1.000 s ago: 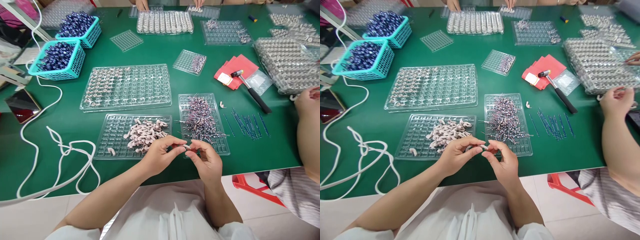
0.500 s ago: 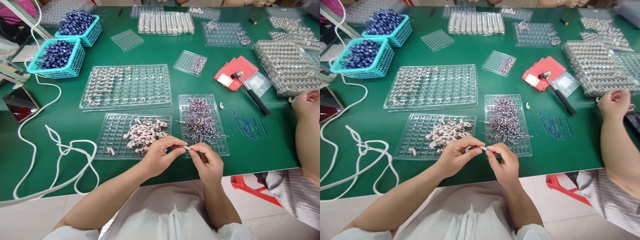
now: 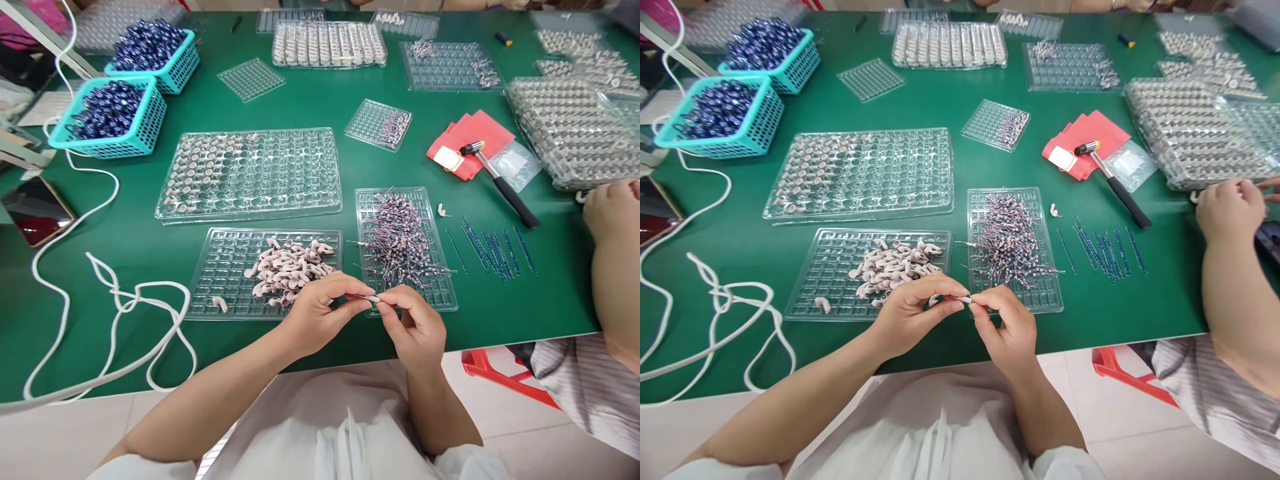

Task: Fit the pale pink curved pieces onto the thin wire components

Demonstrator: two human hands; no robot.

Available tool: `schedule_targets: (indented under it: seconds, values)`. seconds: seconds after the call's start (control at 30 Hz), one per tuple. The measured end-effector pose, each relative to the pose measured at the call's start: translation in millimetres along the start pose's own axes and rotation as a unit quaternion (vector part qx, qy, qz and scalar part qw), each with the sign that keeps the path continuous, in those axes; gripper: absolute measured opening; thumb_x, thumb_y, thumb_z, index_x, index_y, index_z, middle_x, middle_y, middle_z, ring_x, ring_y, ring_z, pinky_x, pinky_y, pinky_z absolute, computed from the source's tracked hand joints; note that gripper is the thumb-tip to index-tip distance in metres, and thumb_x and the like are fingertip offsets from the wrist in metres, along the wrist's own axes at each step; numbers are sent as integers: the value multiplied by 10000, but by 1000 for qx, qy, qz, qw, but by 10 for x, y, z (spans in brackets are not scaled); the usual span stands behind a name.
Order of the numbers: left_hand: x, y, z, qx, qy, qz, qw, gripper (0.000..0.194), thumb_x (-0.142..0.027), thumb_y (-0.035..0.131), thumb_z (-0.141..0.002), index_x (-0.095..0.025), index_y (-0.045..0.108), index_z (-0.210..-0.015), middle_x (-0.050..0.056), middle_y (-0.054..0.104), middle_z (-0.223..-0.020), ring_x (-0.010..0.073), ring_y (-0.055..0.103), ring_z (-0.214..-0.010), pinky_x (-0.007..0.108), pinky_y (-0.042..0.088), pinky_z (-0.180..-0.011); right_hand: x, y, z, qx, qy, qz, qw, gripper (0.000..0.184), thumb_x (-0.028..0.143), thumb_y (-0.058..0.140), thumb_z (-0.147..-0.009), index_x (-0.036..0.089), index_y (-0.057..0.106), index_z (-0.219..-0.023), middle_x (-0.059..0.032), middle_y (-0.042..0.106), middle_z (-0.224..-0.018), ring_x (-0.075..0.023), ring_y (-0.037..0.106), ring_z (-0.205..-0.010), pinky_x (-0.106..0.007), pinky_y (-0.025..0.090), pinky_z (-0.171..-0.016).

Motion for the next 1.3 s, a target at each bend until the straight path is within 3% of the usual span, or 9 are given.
schedule_targets:
  seconds: [0.4,0.87,1.3]
  values:
    - [-13,-4,1,-7,16,-4,1000,90,-154,692,-883,-186,760,-932,84,781,-896,198,686,-808,344,532,-784,29,10,-3,-1,-25,9,1000,219,97,631,-895,261,674,-1035,-23,711,-874,-159,652,-775,-326,551,-691]
    - [4,-10,-8,-21,-8,-6,1000,82,-224,708,-869,-185,776,-892,84,787,-890,193,692,-804,310,558,-744,141,27,-4,-16,-123,120,985,273,74,613,-891,256,650,-1090,-43,718,-881,-168,668,-764,-333,561,-654]
    - [5,-2,-3,-21,-17,21,999,70,-197,721,-857,-176,776,-894,89,783,-889,194,688,-811,314,553,-753,161,15,27,-24,-160,115,980,436,-4,641,-839,270,640,-1177,-50,719,-919,-179,664,-801,-348,567,-681]
Point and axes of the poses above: each hand's wrist, its own z-axis away from the middle knuckle, its own y-axis out of the palm, x = y × z, the point moved 5 cm from there along -z, towards the middle knuckle
